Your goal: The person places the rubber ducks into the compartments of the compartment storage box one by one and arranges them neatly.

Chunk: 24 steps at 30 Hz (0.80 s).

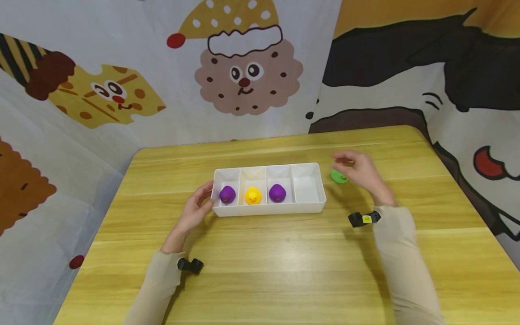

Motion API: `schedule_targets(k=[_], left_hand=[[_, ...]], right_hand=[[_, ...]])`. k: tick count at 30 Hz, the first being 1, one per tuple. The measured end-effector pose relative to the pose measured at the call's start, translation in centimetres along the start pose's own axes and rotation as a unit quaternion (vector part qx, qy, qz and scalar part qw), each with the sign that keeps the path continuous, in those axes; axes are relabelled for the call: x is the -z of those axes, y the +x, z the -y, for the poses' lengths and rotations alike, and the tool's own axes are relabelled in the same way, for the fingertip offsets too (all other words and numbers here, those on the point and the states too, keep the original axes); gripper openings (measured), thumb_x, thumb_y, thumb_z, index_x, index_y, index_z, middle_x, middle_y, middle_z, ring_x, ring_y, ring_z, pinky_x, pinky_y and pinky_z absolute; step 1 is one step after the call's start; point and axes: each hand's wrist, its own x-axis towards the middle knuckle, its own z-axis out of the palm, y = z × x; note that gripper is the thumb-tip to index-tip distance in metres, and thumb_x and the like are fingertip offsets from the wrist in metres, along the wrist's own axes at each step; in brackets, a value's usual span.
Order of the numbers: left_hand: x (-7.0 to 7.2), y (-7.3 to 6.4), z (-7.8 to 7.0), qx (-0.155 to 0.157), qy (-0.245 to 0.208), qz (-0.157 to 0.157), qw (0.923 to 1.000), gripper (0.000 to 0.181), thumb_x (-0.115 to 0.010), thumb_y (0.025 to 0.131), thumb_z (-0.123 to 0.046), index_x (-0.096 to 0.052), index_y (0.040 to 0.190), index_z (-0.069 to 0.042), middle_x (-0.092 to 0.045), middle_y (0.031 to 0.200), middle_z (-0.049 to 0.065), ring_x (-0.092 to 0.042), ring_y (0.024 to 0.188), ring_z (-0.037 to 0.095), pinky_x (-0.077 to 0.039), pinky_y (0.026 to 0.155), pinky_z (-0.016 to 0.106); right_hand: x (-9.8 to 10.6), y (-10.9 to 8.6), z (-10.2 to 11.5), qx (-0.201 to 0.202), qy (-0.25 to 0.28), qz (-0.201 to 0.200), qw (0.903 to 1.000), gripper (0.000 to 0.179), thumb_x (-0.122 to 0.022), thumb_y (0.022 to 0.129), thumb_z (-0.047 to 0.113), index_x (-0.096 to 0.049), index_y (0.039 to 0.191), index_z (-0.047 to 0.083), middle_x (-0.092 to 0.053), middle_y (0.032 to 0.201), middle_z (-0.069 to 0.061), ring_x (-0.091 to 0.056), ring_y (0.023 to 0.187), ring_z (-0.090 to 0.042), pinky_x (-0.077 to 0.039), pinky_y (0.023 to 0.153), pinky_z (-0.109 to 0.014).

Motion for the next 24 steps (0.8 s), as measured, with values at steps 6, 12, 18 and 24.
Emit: schedule_targets(k=[6,12,18,24], left_hand=[[0.0,0.0,0.0,0.000,-0.001,0.001,1.0000,0.051,-0.046,0.085,0.019,-0.032,0.135,0.017,-0.036,0.136,0.035,-0.039,0.122,0.049,-0.040,0.103,0.050],[0.0,0.0,0.0,-0.002,0.001,0.000,1.0000,0.052,-0.047,0.085,0.018,-0.033,0.135,0.016,-0.037,0.136,0.035,-0.040,0.122,0.049,-0.040,0.103,0.050],[-0.1,0.0,-0.1,0.002,0.002,-0.001,1.0000,0.052,-0.047,0.085,0.018,-0.033,0.135,0.016,-0.036,0.137,0.035,-0.040,0.122,0.048,-0.041,0.103,0.050],[-0.1,-0.1,-0.2,-0.006,0.002,-0.002,1.0000,0.051,-0.047,0.085,0.019,-0.033,0.134,0.018,-0.036,0.135,0.037,-0.040,0.121,0.050,-0.040,0.103,0.051]], right_hand=[[0.2,-0.3,-0.8,-0.022,-0.013,0.018,0.9995,0.037,-0.063,0.090,0.015,-0.058,0.119,-0.007,-0.057,0.120,-0.027,-0.056,0.106,-0.041,-0.048,0.079,-0.007],[0.1,-0.6,-1.7,-0.049,-0.010,0.030,0.9983,0.041,-0.062,0.091,0.019,-0.054,0.123,-0.006,-0.053,0.126,-0.027,-0.050,0.113,-0.047,-0.047,0.093,-0.053],[0.0,-0.8,-2.4,-0.069,-0.009,0.036,0.9969,0.043,-0.061,0.091,0.018,-0.052,0.126,-0.006,-0.050,0.128,-0.028,-0.047,0.115,-0.048,-0.044,0.094,-0.059],[-0.2,-0.9,-3.1,-0.066,-0.016,0.039,0.9970,0.041,-0.063,0.090,0.013,-0.053,0.124,-0.009,-0.051,0.125,-0.031,-0.053,0.107,-0.050,-0.055,0.085,-0.043]])
